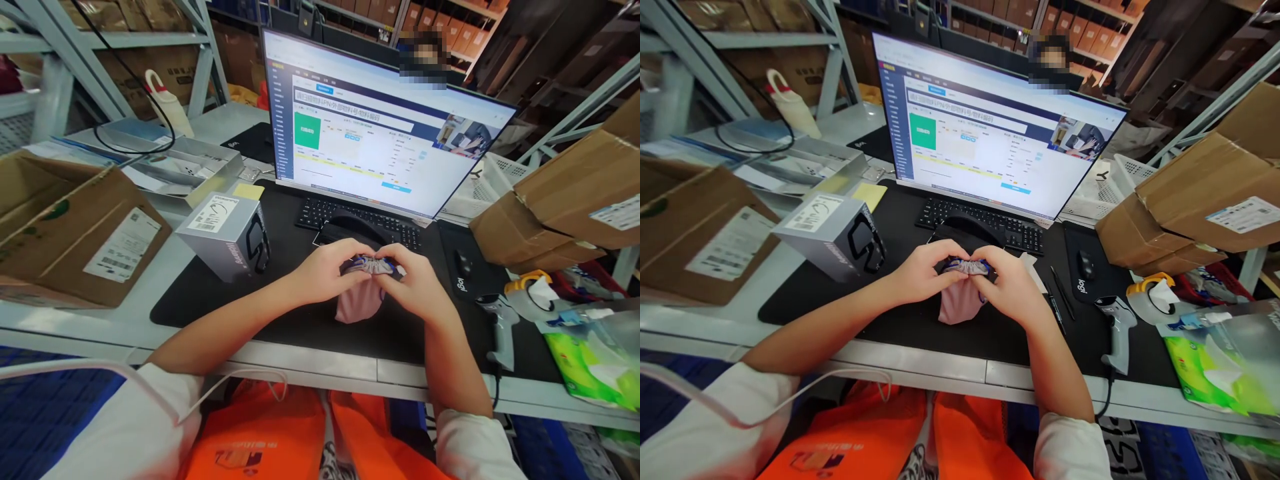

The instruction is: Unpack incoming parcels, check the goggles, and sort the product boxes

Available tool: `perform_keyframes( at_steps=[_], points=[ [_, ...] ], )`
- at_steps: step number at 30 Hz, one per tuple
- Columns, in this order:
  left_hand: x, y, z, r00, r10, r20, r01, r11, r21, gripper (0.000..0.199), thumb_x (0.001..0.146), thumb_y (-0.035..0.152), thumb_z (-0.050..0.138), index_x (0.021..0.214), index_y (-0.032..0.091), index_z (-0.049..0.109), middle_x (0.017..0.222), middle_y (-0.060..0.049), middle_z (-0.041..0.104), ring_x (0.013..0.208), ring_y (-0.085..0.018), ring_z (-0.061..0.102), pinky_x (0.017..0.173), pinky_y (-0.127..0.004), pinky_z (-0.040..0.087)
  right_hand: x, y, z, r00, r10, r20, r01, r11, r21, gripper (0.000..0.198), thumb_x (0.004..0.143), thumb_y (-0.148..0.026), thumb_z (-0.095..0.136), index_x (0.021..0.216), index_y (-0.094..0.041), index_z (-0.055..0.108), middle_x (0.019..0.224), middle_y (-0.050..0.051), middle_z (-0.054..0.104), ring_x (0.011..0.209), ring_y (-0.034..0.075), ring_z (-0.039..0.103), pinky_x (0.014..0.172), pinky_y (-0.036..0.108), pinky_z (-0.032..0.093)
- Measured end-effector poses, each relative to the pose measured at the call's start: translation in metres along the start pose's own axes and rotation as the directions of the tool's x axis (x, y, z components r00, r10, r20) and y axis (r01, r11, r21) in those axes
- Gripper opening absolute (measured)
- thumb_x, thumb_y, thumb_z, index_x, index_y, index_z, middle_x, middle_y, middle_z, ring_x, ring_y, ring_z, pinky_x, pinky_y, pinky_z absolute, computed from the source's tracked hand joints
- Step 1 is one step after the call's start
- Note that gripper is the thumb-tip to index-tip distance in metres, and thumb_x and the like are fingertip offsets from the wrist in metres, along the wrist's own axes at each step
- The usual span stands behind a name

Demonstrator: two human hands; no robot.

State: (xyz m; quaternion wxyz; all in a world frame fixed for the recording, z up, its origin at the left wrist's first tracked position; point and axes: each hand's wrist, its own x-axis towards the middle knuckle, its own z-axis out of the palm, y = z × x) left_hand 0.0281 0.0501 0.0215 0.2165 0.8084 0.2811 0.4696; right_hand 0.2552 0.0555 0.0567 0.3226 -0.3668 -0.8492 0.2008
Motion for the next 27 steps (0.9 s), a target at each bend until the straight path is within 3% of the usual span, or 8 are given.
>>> perform_keyframes(
  at_steps=[3,6,11,14,18,20,24,27],
  points=[
    [-0.002,-0.001,0.004,1.0,-0.019,-0.025,0.019,1.0,-0.017,0.012,0.098,0.027,0.064,0.106,0.02,0.068,0.097,-0.005,0.072,0.089,-0.019,0.068,0.083,-0.032,0.055,0.004,0.0,0.009,0.994,-0.111,0.003,0.11,0.987,0.116,0.013,0.09,-0.018,0.062,0.102,-0.023,0.064,0.105,0.005,0.071,0.096,0.02,0.067,0.087,0.032,0.054],
    [-0.002,0.0,0.001,0.997,0.072,0.017,-0.072,0.997,0.011,0.013,0.094,0.017,0.058,0.101,0.02,0.069,0.099,-0.007,0.068,0.091,-0.019,0.065,0.082,-0.033,0.053,0.007,0.003,0.011,0.981,-0.195,0.022,0.186,0.958,0.218,0.016,0.085,-0.011,0.061,0.095,-0.023,0.062,0.112,0.006,0.066,0.106,0.021,0.064,0.094,0.036,0.052],
    [0.003,0.009,-0.015,0.963,0.095,0.253,-0.15,0.967,0.207,0.008,0.079,0.013,0.065,0.081,0.02,0.068,0.103,-0.008,0.061,0.1,-0.025,0.059,0.095,-0.043,0.048,0.008,0.003,0.004,0.951,-0.24,0.196,0.192,0.953,0.234,0.016,0.073,-0.007,0.057,0.078,-0.021,0.054,0.109,0.006,0.059,0.102,0.021,0.06,0.089,0.035,0.051],
    [0.005,0.007,-0.02,0.941,0.077,0.329,-0.129,0.982,0.139,0.01,0.077,0.012,0.068,0.072,0.02,0.064,0.104,-0.007,0.059,0.102,-0.025,0.058,0.099,-0.043,0.047,0.008,0.001,0.001,0.934,-0.207,0.292,0.149,0.967,0.208,0.014,0.08,-0.01,0.057,0.072,-0.021,0.053,0.102,0.006,0.06,0.096,0.021,0.059,0.085,0.035,0.051],
    [0.005,0.001,-0.021,0.977,0.043,0.209,-0.042,0.999,-0.009,0.015,0.091,0.023,0.068,0.077,0.02,0.067,0.114,-0.01,0.058,0.11,-0.025,0.059,0.1,-0.041,0.049,0.008,0.002,0.0,0.958,-0.221,0.184,0.152,0.932,0.328,0.013,0.092,-0.024,0.065,0.08,-0.021,0.063,0.111,0.007,0.063,0.103,0.021,0.063,0.091,0.036,0.053],
    [0.005,0.0,-0.025,0.982,0.067,0.178,-0.068,0.998,-0.001,0.016,0.093,0.029,0.069,0.08,0.02,0.069,0.12,-0.011,0.058,0.116,-0.026,0.058,0.102,-0.041,0.048,0.007,0.003,-0.003,0.955,-0.236,0.181,0.16,0.921,0.355,0.011,0.094,-0.03,0.067,0.086,-0.021,0.067,0.118,0.008,0.064,0.11,0.022,0.064,0.096,0.037,0.052],
    [0.009,-0.001,-0.045,0.939,0.168,0.3,-0.234,0.951,0.201,0.03,0.093,0.031,0.069,0.067,0.02,0.058,0.088,-0.006,0.065,0.091,-0.023,0.062,0.088,-0.04,0.048,0.002,0.002,-0.017,0.957,-0.174,0.231,0.157,0.984,0.088,0.026,0.096,-0.033,0.066,0.074,-0.02,0.06,0.105,0.008,0.069,0.096,0.021,0.065,0.086,0.034,0.051],
    [0.01,-0.004,-0.052,0.945,0.177,0.276,-0.259,0.919,0.296,0.041,0.096,0.039,0.064,0.061,0.02,0.052,0.064,-0.002,0.057,0.069,-0.02,0.056,0.073,-0.039,0.044,-0.002,-0.003,-0.023,0.961,-0.151,0.231,0.169,0.984,-0.058,0.032,0.102,-0.035,0.058,0.073,-0.02,0.059,0.088,0.006,0.069,0.082,0.019,0.063,0.077,0.033,0.047]
  ],
)
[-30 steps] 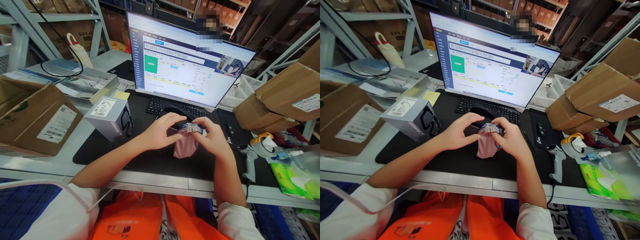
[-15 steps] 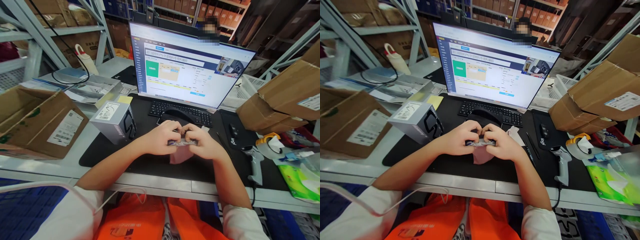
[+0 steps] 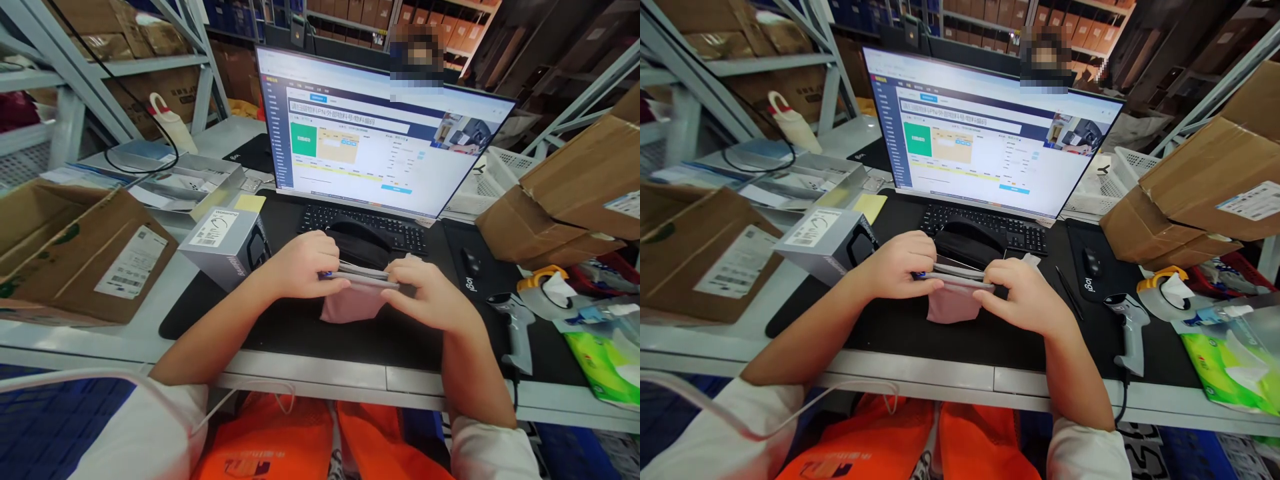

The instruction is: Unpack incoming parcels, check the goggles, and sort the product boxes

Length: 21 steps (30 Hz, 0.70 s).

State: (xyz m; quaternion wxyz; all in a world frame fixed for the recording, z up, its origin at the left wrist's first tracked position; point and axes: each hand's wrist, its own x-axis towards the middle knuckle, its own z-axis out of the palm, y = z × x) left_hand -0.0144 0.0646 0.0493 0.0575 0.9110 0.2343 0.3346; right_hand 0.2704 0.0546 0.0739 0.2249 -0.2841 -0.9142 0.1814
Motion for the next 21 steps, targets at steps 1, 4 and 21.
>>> perform_keyframes(
  at_steps=[1,4,21],
  points=[
    [0.0,-0.001,0.002,1.0,-0.006,-0.009,0.005,0.999,-0.043,0.043,0.097,0.042,0.062,0.061,0.02,0.053,0.064,-0.003,0.058,0.068,-0.019,0.056,0.071,-0.038,0.043,-0.001,-0.002,0.0,1.0,0.001,-0.007,-0.002,1.0,-0.027,0.035,0.104,-0.034,0.052,0.073,-0.02,0.059,0.085,0.005,0.069,0.079,0.018,0.062,0.075,0.033,0.045],
    [0.001,0.0,0.014,0.996,-0.089,-0.022,0.082,0.971,-0.225,0.043,0.104,0.041,0.052,0.07,0.019,0.067,0.071,-0.004,0.065,0.071,-0.018,0.061,0.071,-0.034,0.046,-0.001,-0.006,0.006,0.998,0.014,-0.064,-0.024,0.989,-0.147,0.045,0.108,-0.027,0.041,0.068,-0.02,0.059,0.074,0.005,0.065,0.074,0.018,0.06,0.074,0.035,0.043],
    [0.001,0.013,0.039,0.919,-0.365,-0.148,0.292,0.884,-0.364,0.031,0.094,0.02,0.063,0.123,0.017,0.073,0.095,-0.005,0.065,0.084,-0.015,0.064,0.077,-0.027,0.052,0.007,0.006,0.025,0.995,0.031,-0.097,-0.04,0.995,-0.094,0.019,0.101,-0.018,0.055,0.089,-0.021,0.07,0.107,0.008,0.068,0.094,0.021,0.064,0.081,0.034,0.05]
  ],
)
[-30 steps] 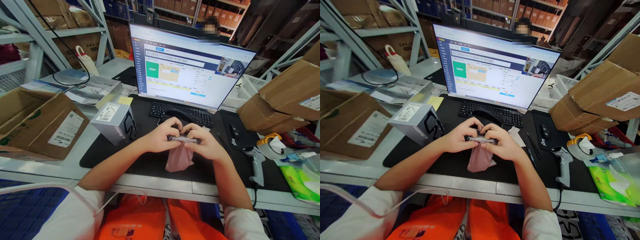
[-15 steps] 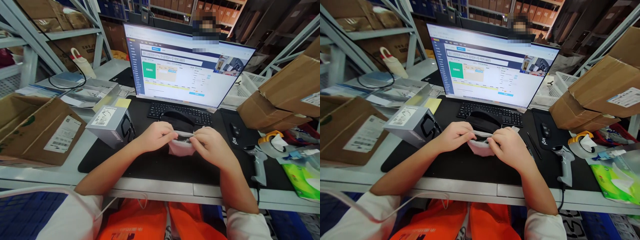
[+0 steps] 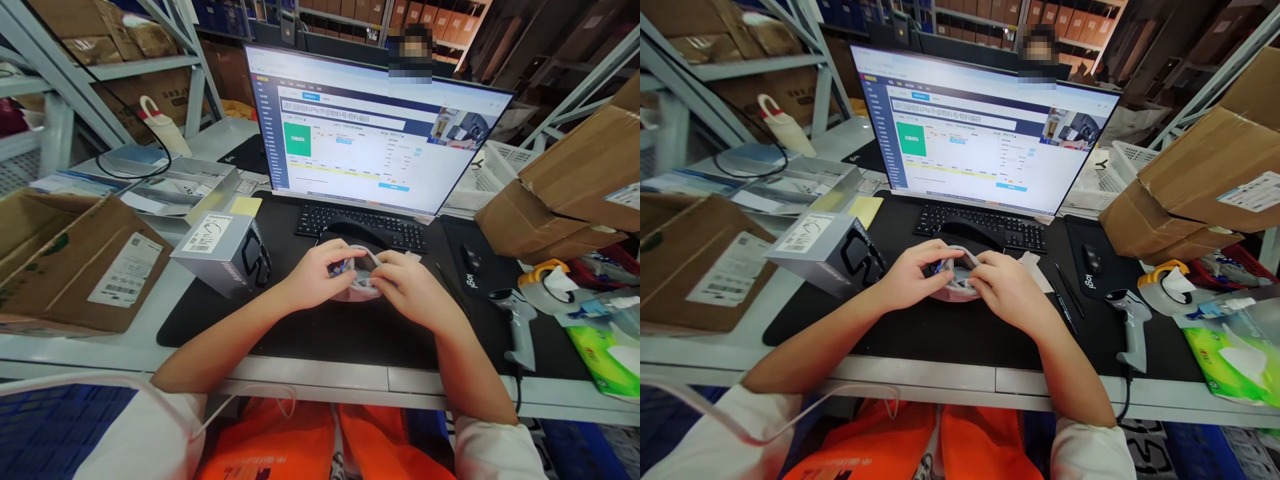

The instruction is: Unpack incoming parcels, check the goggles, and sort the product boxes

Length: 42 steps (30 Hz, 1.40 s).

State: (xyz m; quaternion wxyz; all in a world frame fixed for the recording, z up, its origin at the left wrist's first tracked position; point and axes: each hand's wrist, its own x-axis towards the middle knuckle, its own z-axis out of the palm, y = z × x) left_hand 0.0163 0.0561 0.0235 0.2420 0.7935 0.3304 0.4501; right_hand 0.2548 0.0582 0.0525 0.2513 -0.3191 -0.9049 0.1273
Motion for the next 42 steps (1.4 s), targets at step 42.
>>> perform_keyframes(
  at_steps=[42],
  points=[
    [0.072,-0.02,0.055,0.761,-0.535,0.368,0.077,0.637,0.767,0.053,0.105,0.046,0.037,0.112,0.013,0.077,0.11,-0.02,0.076,0.104,-0.038,0.072,0.091,-0.047,0.055,0.004,0.088,-0.04,0.499,0.79,-0.356,0.288,0.236,0.928,0.018,0.084,-0.031,0.073,0.078,-0.017,0.064,0.08,0.005,0.071,0.078,0.021,0.071,0.087,0.041,0.063]
  ],
)
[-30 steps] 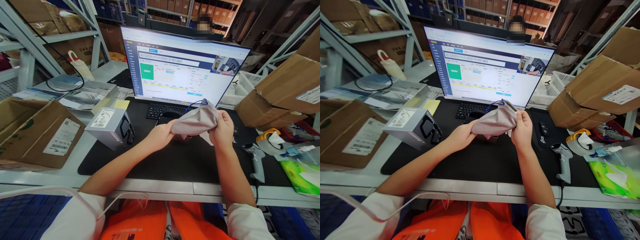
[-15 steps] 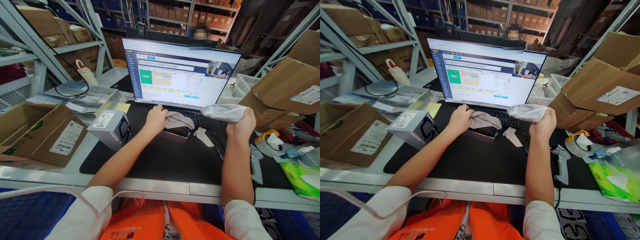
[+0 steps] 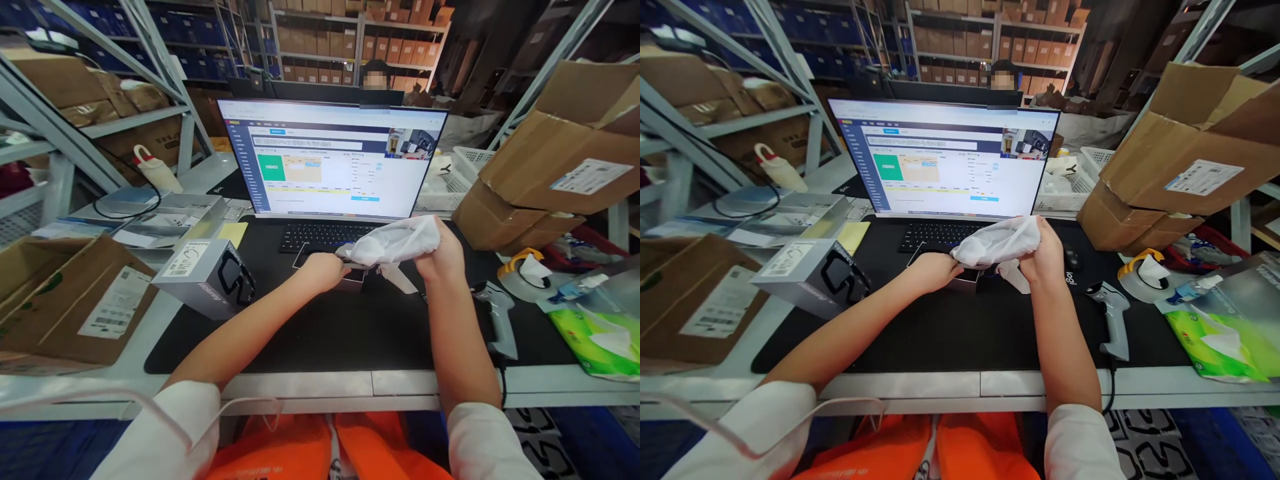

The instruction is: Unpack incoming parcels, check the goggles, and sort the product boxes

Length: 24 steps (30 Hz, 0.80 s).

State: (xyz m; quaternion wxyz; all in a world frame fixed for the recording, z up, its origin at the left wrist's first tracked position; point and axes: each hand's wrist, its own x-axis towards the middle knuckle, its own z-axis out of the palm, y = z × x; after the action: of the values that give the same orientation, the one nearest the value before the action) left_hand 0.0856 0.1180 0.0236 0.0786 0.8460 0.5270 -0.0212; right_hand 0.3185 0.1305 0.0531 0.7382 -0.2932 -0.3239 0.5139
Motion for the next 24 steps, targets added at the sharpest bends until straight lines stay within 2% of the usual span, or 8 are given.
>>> perform_keyframes(
  at_steps=[2,4,7,11,14,18,21,24],
  points=[
    [-0.021,-0.001,0.002,0.967,0.041,-0.251,-0.072,0.991,-0.113,0.044,0.104,0.042,0.043,0.118,0.015,0.074,0.114,-0.018,0.075,0.108,-0.036,0.072,0.097,-0.047,0.055,-0.003,0.008,0.003,1.0,0.004,0.005,-0.004,1.0,-0.005,0.022,0.081,-0.035,0.078,0.079,-0.018,0.064,0.081,0.004,0.072,0.079,0.021,0.072,0.088,0.041,0.063],
    [-0.037,-0.008,0.006,0.873,0.07,-0.482,-0.232,0.93,-0.285,0.052,0.098,0.046,0.056,0.142,0.018,0.061,0.137,-0.016,0.067,0.123,-0.032,0.066,0.107,-0.044,0.051,-0.006,0.018,0.009,1.0,0.027,0.006,-0.027,1.0,0.004,0.024,0.08,-0.038,0.079,0.082,-0.019,0.064,0.083,0.004,0.073,0.082,0.022,0.072,0.089,0.042,0.062],
    [-0.045,-0.02,0.016,0.77,0.025,-0.637,-0.402,0.796,-0.454,0.077,0.088,0.051,0.069,0.154,0.018,0.048,0.151,-0.015,0.057,0.134,-0.03,0.059,0.113,-0.04,0.048,-0.014,0.037,0.02,0.986,0.166,0.025,-0.167,0.985,0.04,0.026,0.079,-0.041,0.078,0.086,-0.02,0.064,0.087,0.006,0.073,0.087,0.024,0.072,0.089,0.041,0.062],
    [-0.039,-0.033,0.024,0.795,-0.192,-0.575,-0.313,0.682,-0.661,0.047,0.094,0.049,0.057,0.121,0.015,0.074,0.118,-0.012,0.076,0.102,-0.027,0.071,0.09,-0.035,0.056,-0.024,0.048,0.028,0.953,0.29,0.088,-0.292,0.956,0.017,0.026,0.08,-0.043,0.074,0.09,-0.022,0.063,0.088,0.003,0.072,0.081,0.022,0.068,0.075,0.038,0.062],
    [-0.034,-0.043,0.023,0.825,-0.305,-0.476,-0.229,0.59,-0.774,0.053,0.091,0.057,0.057,0.113,0.013,0.075,0.099,-0.009,0.077,0.085,-0.025,0.068,0.076,-0.032,0.053,-0.027,0.042,0.024,0.985,0.126,0.119,-0.118,0.99,-0.073,0.022,0.073,-0.031,0.078,0.09,-0.024,0.065,0.097,-0.001,0.072,0.086,0.017,0.067,0.073,0.029,0.057],
    [-0.033,-0.055,0.018,0.883,-0.23,-0.408,-0.238,0.529,-0.814,0.056,0.089,0.063,0.059,0.102,0.012,0.075,0.089,-0.007,0.072,0.08,-0.022,0.062,0.074,-0.03,0.048,-0.024,0.026,0.015,0.976,-0.036,0.214,0.108,0.935,-0.338,0.016,0.069,-0.026,0.083,0.081,-0.022,0.073,0.13,0.003,0.069,0.118,0.02,0.064,0.098,0.031,0.051],
    [-0.034,-0.059,0.018,0.927,-0.135,-0.35,-0.245,0.489,-0.837,0.055,0.091,0.066,0.057,0.092,0.013,0.073,0.081,-0.003,0.067,0.074,-0.018,0.058,0.07,-0.028,0.045,-0.022,0.018,0.009,0.924,0.066,0.376,0.108,0.9,-0.423,0.022,0.072,-0.035,0.087,0.089,-0.024,0.079,0.141,0.006,0.065,0.13,0.026,0.059,0.103,0.038,0.051],
    [-0.036,-0.061,0.019,0.943,-0.104,-0.317,-0.235,0.467,-0.852,0.053,0.095,0.065,0.055,0.087,0.015,0.069,0.079,-0.001,0.063,0.073,-0.017,0.055,0.07,-0.028,0.042,-0.022,0.013,0.008,0.862,0.193,0.468,0.093,0.849,-0.521,0.027,0.074,-0.043,0.088,0.091,-0.023,0.081,0.145,0.008,0.062,0.124,0.029,0.063,0.095,0.039,0.056]
  ],
)
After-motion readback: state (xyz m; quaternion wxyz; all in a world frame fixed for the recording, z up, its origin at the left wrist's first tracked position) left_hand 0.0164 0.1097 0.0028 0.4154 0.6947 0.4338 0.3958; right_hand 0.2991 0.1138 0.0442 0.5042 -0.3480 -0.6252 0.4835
